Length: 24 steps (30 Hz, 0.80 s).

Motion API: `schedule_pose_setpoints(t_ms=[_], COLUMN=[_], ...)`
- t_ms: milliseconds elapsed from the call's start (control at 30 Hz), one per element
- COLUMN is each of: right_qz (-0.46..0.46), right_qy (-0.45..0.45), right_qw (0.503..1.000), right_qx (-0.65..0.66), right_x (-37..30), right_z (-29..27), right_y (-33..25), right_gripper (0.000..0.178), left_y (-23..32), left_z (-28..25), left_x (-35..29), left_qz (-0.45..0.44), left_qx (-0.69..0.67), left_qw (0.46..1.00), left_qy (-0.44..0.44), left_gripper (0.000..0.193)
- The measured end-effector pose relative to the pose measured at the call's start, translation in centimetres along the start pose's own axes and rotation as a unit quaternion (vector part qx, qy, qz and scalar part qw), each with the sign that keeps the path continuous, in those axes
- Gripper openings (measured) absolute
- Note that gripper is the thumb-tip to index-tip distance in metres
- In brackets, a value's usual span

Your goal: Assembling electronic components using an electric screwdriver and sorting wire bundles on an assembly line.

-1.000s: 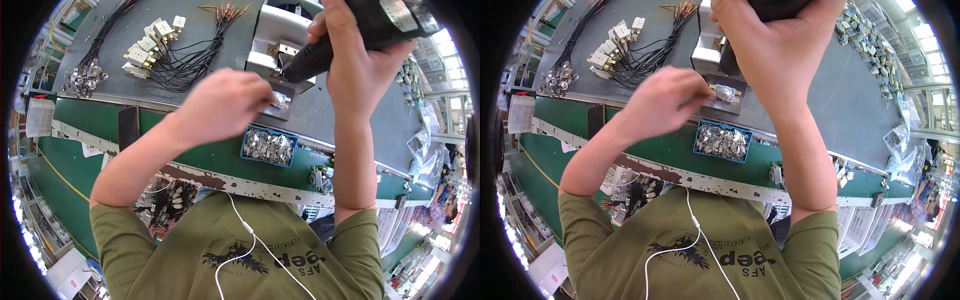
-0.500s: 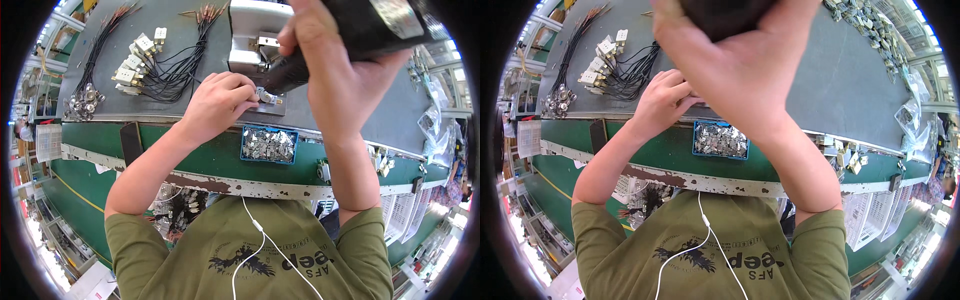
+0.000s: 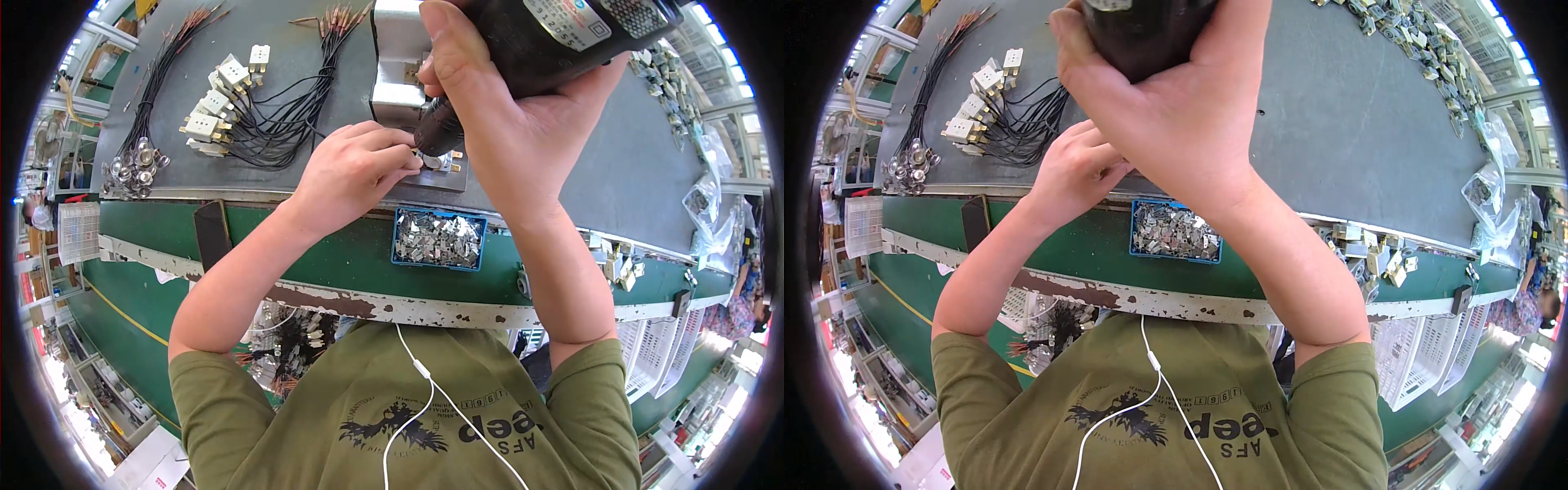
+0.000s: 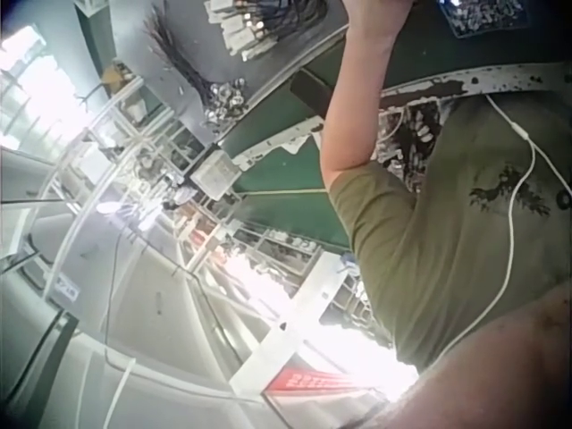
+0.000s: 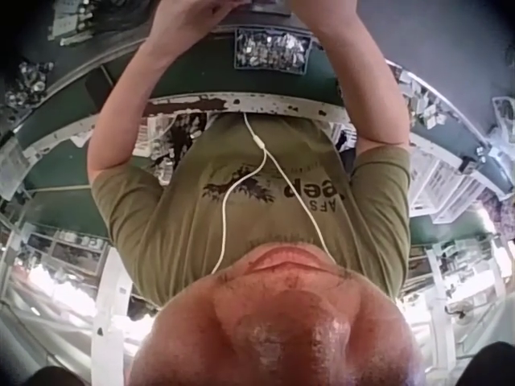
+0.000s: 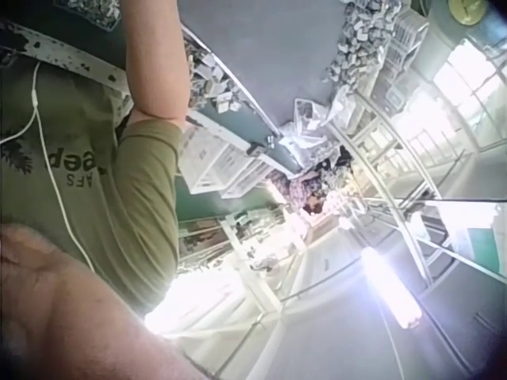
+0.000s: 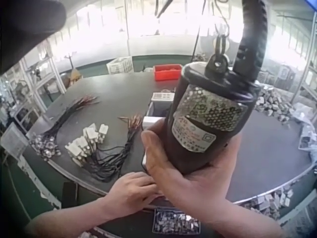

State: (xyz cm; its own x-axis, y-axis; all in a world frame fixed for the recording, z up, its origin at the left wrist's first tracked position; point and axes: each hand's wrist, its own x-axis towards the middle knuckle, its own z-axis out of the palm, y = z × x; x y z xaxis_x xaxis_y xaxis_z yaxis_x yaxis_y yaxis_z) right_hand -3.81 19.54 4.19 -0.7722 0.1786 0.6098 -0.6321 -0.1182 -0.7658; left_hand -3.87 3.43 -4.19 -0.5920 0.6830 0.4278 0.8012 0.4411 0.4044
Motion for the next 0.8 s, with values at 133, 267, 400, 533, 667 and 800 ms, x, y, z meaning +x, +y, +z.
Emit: schedule_pose_setpoints(t_ms=[133,267,400,533,667,800], right_qz=[0.051,0.006,0.051,0.123,-0.051,0.094], right_qy=[0.037,0.072,-0.046,-0.101,-0.168,-0.004], right_qw=[0.995,0.993,0.995,0.987,0.948,0.995], right_qx=[0.072,0.09,-0.071,0.004,0.267,-0.042], right_x=[-0.5,0.8,3.4,3.5,2.0,0.2], right_z=[1.6,3.2,2.0,1.5,1.6,2.5], right_y=[-1.7,-0.9,0.2,0.5,1.5,-1.2], right_gripper=[0.046,0.049,0.044,0.037,0.028,0.032], left_y=[0.1,0.2,0.3,0.7,0.9,0.7], left_z=[-0.1,-0.5,-1.0,-2.1,-2.6,-2.5], left_x=[0.2,0.3,0.8,2.1,3.3,2.8], left_qz=[-0.002,0.006,-0.047,-0.201,-0.172,-0.172], left_qx=[-0.01,0.015,0.0,-0.013,0.041,0.045], left_qw=[1.0,1.0,0.999,0.971,0.946,0.947], left_qy=[0.007,0.021,-0.016,-0.127,-0.272,-0.269], left_gripper=[0.009,0.01,0.015,0.027,0.03,0.027])
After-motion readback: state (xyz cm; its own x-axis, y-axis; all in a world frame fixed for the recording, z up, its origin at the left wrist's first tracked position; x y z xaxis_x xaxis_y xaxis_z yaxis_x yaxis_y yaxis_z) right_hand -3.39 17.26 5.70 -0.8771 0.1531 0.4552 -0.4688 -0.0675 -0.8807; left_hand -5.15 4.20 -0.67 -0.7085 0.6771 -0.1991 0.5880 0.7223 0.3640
